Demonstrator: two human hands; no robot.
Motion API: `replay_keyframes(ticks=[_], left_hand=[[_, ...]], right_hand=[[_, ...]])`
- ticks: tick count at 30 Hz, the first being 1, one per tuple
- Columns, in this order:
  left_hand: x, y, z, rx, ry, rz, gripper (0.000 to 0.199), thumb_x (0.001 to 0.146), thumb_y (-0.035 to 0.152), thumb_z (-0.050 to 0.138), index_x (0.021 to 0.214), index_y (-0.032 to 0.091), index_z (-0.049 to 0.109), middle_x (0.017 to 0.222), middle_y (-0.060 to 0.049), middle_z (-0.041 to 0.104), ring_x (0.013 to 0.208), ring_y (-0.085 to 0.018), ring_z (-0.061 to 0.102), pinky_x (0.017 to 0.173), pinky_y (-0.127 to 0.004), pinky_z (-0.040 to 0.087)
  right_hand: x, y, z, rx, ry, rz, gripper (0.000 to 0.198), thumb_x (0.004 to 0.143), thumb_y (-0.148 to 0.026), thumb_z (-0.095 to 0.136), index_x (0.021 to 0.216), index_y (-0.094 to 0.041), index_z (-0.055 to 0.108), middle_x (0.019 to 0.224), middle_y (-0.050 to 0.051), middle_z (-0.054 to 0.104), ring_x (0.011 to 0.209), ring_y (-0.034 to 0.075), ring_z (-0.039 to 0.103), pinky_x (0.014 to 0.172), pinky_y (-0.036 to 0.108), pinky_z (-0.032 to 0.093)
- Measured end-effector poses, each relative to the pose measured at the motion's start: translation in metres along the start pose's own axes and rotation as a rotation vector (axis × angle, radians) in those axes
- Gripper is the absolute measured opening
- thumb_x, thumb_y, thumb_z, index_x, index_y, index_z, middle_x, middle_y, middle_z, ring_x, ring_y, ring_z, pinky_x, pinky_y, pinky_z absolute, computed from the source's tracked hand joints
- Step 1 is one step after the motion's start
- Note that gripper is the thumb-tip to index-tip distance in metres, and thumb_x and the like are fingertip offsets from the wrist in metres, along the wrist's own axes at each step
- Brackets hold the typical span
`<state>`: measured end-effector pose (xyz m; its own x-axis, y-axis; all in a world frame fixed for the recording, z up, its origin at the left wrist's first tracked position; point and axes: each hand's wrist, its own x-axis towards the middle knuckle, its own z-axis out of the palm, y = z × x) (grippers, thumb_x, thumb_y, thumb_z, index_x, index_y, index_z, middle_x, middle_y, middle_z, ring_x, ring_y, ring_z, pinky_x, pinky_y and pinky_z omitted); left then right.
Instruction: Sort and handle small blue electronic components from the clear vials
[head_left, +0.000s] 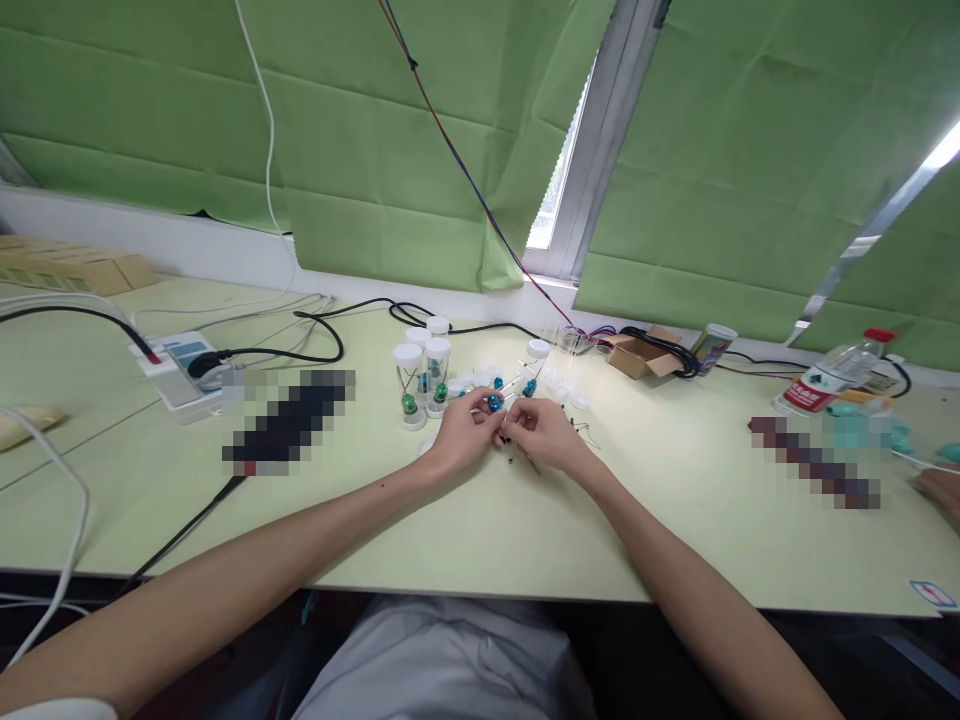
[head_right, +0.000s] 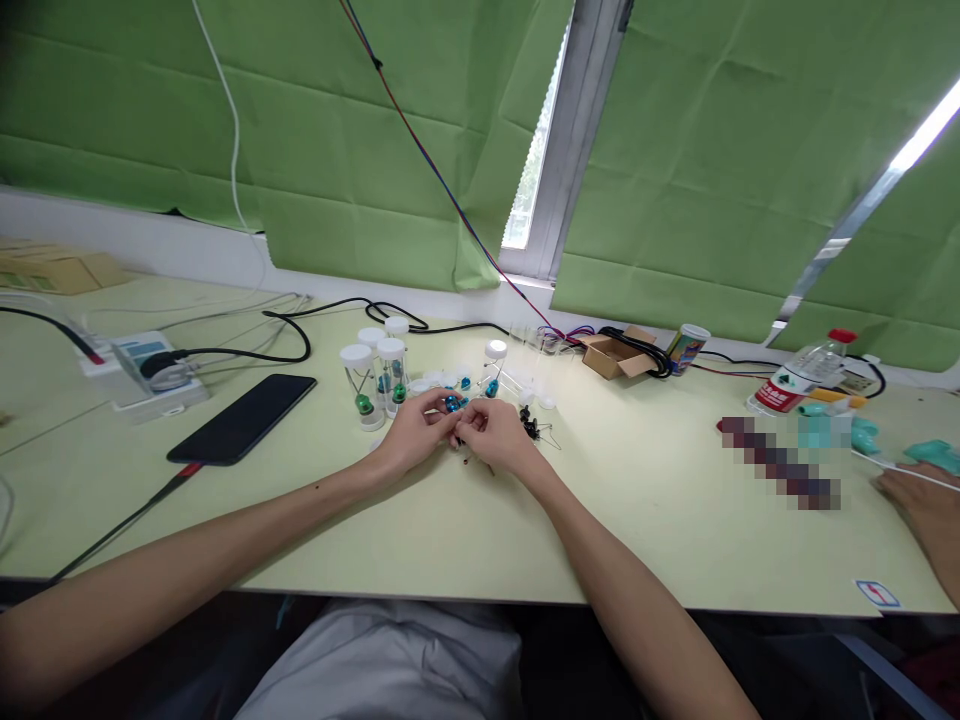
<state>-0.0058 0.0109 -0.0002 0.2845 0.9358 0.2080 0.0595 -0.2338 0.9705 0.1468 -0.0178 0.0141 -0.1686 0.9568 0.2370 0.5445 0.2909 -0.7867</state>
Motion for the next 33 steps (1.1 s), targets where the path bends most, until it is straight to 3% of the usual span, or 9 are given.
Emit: replay_keyframes(ticks=[10, 15, 24, 33], left_hand=[[0.0003, 0.0004, -0.0006, -0.016, 0.014, 0.037, 0.025, 0.075, 0.030, 0.069, 0.096, 0.017, 0.065, 0.071, 0.001, 0.060, 0.053, -0.014, 0.063, 0.056, -0.028, 0.051], [0.0003, -0.0008, -0.0011, -0.013, 0.005, 0.021, 0.030, 0.077, 0.031, 0.068, 0.102, 0.016, 0.066, 0.072, 0.000, 0.061, 0.054, -0.014, 0.063, 0.057, -0.029, 0.052], [0.0009, -0.0014, -0.0006, -0.053, -0.001, 0.015, 0.033, 0.076, 0.036, 0.070, 0.101, 0.015, 0.067, 0.068, -0.001, 0.062, 0.053, -0.015, 0.062, 0.056, -0.029, 0.052], [0.0005, -0.0011, -0.0003, -0.027, -0.016, 0.006, 0.028, 0.077, 0.027, 0.066, 0.102, 0.014, 0.066, 0.068, 0.000, 0.063, 0.054, -0.014, 0.062, 0.059, -0.028, 0.052]], right_hand=[[0.0003, 0.0032, -0.0003, 0.095, -0.036, 0.014, 0.013, 0.079, -0.022, 0.058, 0.066, -0.018, 0.062, 0.051, -0.002, 0.061, 0.045, 0.011, 0.054, 0.052, 0.024, 0.044], [0.0012, 0.0066, -0.0013, 0.205, -0.067, 0.040, 0.015, 0.079, -0.027, 0.061, 0.069, -0.017, 0.065, 0.061, 0.002, 0.067, 0.048, 0.012, 0.055, 0.050, 0.025, 0.046], [-0.0028, -0.0031, -0.0077, 0.332, -0.112, 0.092, 0.024, 0.079, -0.039, 0.067, 0.074, -0.016, 0.069, 0.063, 0.002, 0.066, 0.051, 0.012, 0.055, 0.051, 0.025, 0.048], [-0.0023, -0.0003, -0.0085, 0.383, -0.139, 0.081, 0.031, 0.081, -0.046, 0.069, 0.078, -0.015, 0.071, 0.069, 0.004, 0.068, 0.053, 0.011, 0.054, 0.050, 0.024, 0.045]])
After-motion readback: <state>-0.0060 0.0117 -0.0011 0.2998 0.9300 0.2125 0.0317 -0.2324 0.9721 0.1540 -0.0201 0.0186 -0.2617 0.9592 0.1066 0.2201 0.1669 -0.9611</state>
